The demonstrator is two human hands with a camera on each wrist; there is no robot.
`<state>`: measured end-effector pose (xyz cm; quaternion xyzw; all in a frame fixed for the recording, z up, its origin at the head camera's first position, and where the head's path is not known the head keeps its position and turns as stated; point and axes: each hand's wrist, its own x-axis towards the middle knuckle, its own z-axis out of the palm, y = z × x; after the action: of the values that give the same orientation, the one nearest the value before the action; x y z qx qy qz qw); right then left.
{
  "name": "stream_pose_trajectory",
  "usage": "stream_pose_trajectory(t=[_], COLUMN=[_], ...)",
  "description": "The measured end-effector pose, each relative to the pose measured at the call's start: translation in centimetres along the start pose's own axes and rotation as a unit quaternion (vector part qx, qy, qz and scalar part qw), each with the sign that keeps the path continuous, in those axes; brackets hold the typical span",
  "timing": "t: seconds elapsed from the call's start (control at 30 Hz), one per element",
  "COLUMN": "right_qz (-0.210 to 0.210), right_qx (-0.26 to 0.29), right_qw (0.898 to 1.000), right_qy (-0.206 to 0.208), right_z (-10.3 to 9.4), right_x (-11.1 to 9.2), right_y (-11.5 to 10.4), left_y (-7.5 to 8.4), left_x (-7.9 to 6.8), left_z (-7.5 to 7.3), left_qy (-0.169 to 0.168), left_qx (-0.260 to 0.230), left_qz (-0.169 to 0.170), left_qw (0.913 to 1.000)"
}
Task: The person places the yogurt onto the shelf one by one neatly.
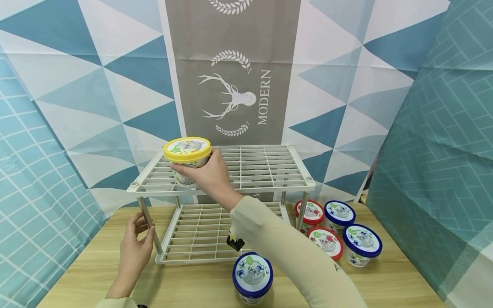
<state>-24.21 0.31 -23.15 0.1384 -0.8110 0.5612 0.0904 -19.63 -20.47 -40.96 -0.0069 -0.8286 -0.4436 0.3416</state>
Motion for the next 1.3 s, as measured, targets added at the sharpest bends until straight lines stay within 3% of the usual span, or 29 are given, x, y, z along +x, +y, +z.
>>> stream_pose_trajectory(t=[0.77, 1.3], right_qz=[0.0, 0.007], right_qx=[-0.009, -0.037], right_qw=[1.0, 0.999], right_qy=[0.001, -0.01], right_z=[0.1, -1.5], right_x=[-0.8, -1.3], right_y=[-0.6, -0.1], left_y=[0.3, 0.2], left_x=[0.0, 0.0], left_z=[-0.1, 0.1], left_qy=[-0.007, 0.007], left_qx=[-0.001, -0.001], left_qz=[-0.011, -0.001], left_qw=[0.9999, 1.0])
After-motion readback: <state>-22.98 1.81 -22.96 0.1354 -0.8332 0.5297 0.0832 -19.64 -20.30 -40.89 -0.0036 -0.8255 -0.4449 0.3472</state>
